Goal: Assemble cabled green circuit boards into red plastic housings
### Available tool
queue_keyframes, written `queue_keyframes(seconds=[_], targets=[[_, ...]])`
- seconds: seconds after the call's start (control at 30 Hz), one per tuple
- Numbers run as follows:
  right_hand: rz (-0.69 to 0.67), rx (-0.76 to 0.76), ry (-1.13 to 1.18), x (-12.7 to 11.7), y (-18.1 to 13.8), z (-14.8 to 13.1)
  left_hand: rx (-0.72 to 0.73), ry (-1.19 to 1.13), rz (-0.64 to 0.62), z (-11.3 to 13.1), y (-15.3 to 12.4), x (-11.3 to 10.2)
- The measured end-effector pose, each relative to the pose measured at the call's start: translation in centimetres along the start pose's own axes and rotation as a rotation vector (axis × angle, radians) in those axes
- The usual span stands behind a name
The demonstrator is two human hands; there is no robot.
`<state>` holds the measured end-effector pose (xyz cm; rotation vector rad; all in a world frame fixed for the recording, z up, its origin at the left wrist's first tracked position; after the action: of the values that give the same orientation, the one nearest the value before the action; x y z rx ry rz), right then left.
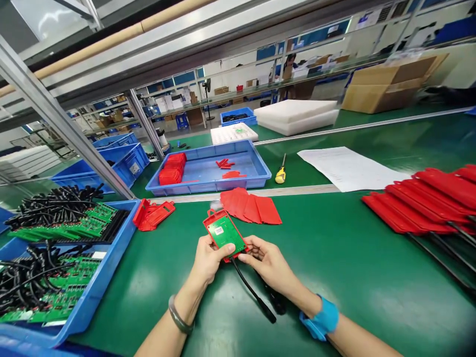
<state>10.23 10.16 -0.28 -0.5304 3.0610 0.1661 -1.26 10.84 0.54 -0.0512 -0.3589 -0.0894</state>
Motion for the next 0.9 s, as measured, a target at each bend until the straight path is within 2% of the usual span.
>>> queue_keyframes(seconds=[0.1,0.17,0.27,0.43,0.53,0.6,0.7,0.77,0.9], targets=[[-0.099,0.053,0.061,0.6,0.1,-0.2,-0.021,-0.011,-0.019,0.0,0.1,0.1],[-0.102,0.083,0.054,0.4,0.2,-0.1,-0.033,-0.021,-0.043,-0.3,0.1,0.4],[-0.033,0.088,-0.055,-0.3,0.1,0.5,-0.031,-0.008,-0.049,-0.9,0.1,0.6],[0.139,0.047,-0.403,-1.2,-0.5,1.3,0.04,0.1,0.029,-1.2,0.0,0.3],[0.191,0.036,-0.414,-1.4,-0.6,1.2,0.05,0.118,0.024,-1.0,0.1,0.4],[0.154,0.034,-0.282,-1.1,-0.4,1.1,0.023,0.079,0.005,-1.0,0.2,0.4],[-0.001,0.027,-0.101,0.0,0.0,0.7,-0.064,-0.034,0.001,-1.4,0.3,0.0],[-0.076,0.002,-0.122,0.3,0.1,0.3,-0.101,-0.11,0.022,-1.5,0.4,-0.3],[-0.021,-0.045,-0.279,-0.9,0.1,-0.2,-0.143,-0.198,0.06,-1.9,0.4,-0.7]])
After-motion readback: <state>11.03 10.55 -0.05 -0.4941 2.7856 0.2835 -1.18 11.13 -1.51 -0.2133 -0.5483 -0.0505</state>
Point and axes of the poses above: each hand's wrist, its own y-axis towards the middle knuckle, its own x-axis out of the palm, z = x × y, the point moved 10 cm from there along y, towards the middle knuckle, and after that the axes turned 7 degrees about -y, right-handed, at the moved point
